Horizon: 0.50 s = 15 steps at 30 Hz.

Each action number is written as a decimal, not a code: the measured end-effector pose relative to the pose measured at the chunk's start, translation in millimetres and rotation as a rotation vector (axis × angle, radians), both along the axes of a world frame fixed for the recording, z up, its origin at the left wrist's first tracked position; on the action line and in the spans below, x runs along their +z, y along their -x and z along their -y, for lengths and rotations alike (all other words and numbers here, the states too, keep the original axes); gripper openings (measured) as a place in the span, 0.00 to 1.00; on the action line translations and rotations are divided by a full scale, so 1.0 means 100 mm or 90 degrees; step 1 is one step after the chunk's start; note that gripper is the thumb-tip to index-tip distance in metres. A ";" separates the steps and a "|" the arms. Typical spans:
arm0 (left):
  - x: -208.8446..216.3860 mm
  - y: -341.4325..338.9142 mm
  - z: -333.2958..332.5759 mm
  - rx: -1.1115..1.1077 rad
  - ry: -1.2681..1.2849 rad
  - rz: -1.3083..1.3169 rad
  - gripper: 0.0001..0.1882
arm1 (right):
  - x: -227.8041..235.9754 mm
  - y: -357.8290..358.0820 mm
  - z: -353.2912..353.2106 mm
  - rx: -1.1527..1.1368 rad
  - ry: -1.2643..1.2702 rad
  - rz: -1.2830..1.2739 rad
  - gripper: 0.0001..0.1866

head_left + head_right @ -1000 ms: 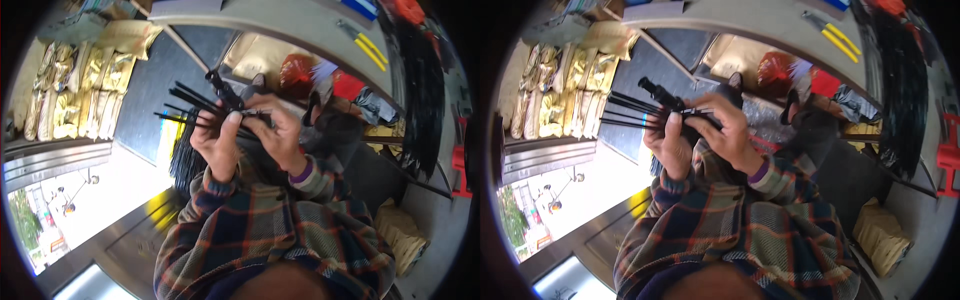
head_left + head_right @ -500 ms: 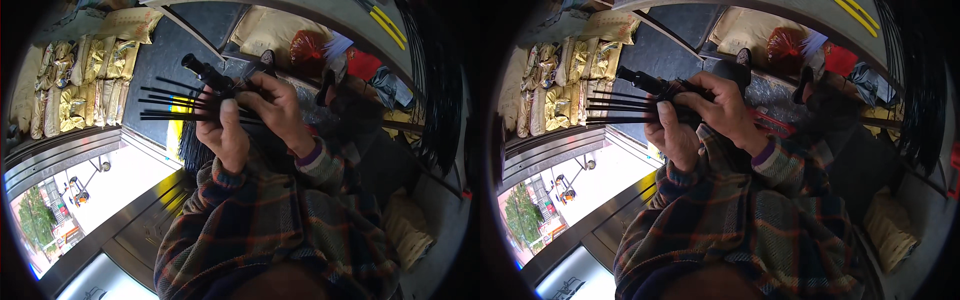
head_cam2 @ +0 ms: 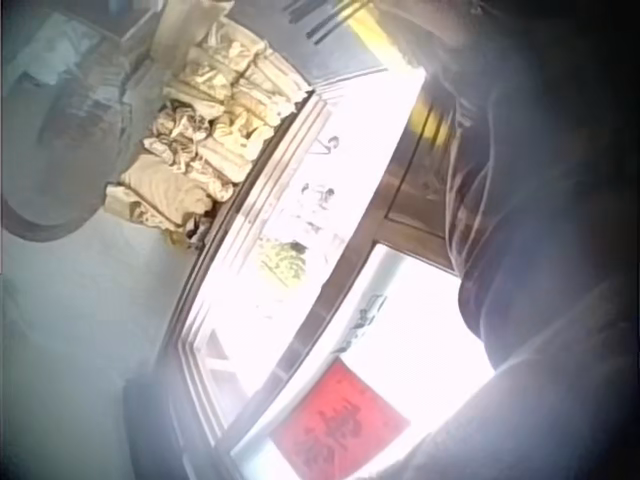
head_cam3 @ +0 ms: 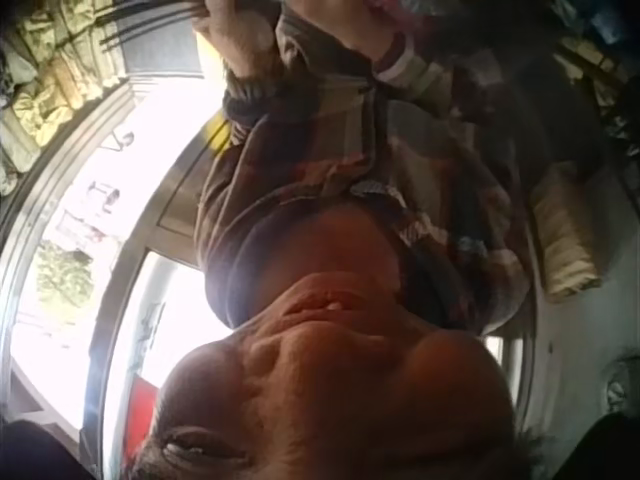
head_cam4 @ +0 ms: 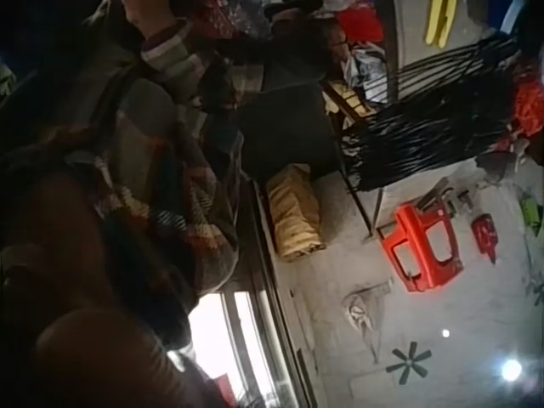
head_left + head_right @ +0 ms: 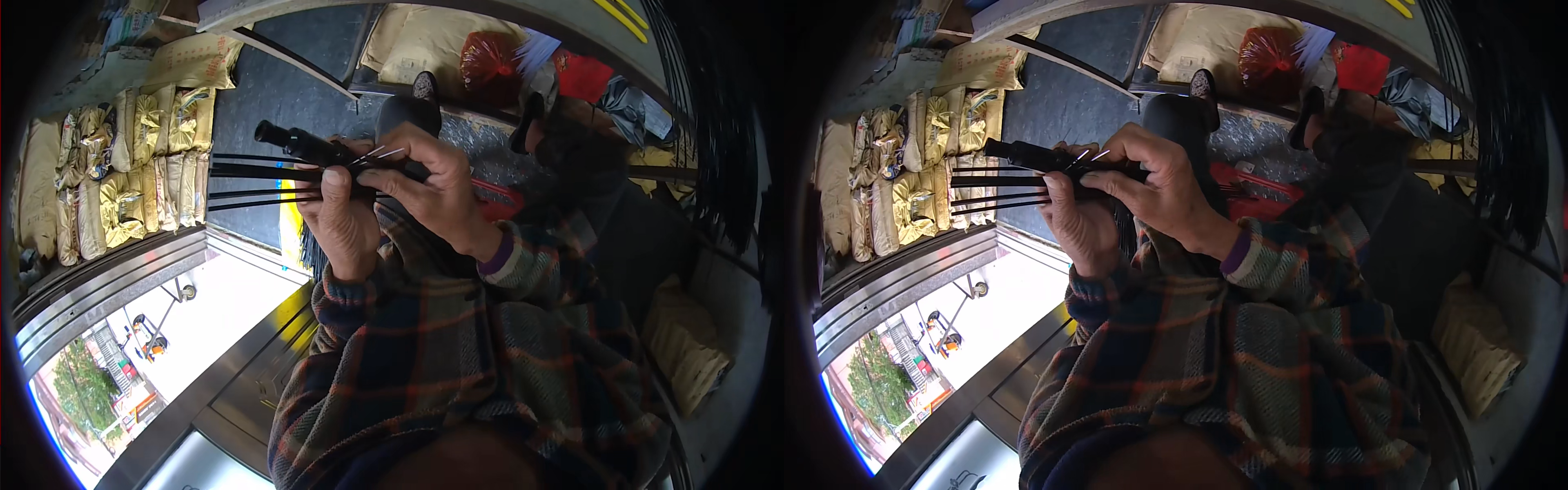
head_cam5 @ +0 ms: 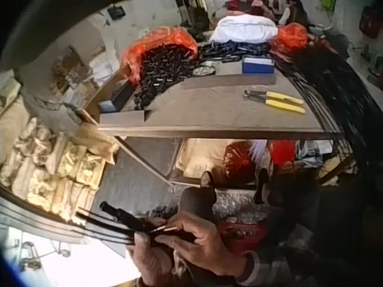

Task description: The recorder is bundling and binding groups of black cables or rods using plastic connectors and pliers.

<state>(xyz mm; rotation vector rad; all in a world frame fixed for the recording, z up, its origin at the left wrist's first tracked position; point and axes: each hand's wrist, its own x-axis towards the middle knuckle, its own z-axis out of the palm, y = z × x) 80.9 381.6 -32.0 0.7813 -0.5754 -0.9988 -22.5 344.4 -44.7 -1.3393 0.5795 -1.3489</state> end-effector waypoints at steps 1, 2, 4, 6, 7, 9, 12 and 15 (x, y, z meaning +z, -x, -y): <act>-0.01 -0.01 0.00 0.004 -0.002 0.030 0.17 | 0.00 -0.01 0.00 -0.013 0.001 -0.019 0.05; -0.03 0.00 0.00 0.004 -0.002 0.028 0.17 | 0.01 0.00 0.02 -0.013 0.001 -0.020 0.05; -0.06 0.02 0.01 0.044 0.032 0.067 0.17 | 0.04 0.04 0.07 0.050 -0.072 -0.025 0.06; -0.10 0.06 0.03 0.056 0.025 0.064 0.17 | 0.06 0.09 0.11 0.073 -0.100 -0.016 0.06; -0.11 0.08 0.03 0.073 0.017 0.066 0.17 | 0.06 0.10 0.12 0.101 -0.128 -0.003 0.06; -0.09 0.12 0.05 0.071 0.014 0.088 0.17 | 0.04 0.12 0.14 0.109 -0.126 0.000 0.06; -0.06 0.15 0.04 0.052 0.024 0.115 0.18 | 0.10 0.08 0.06 0.111 -0.165 0.021 0.06; -0.06 0.14 0.03 0.029 0.039 0.116 0.20 | 0.04 0.08 0.02 0.081 -0.152 0.032 0.07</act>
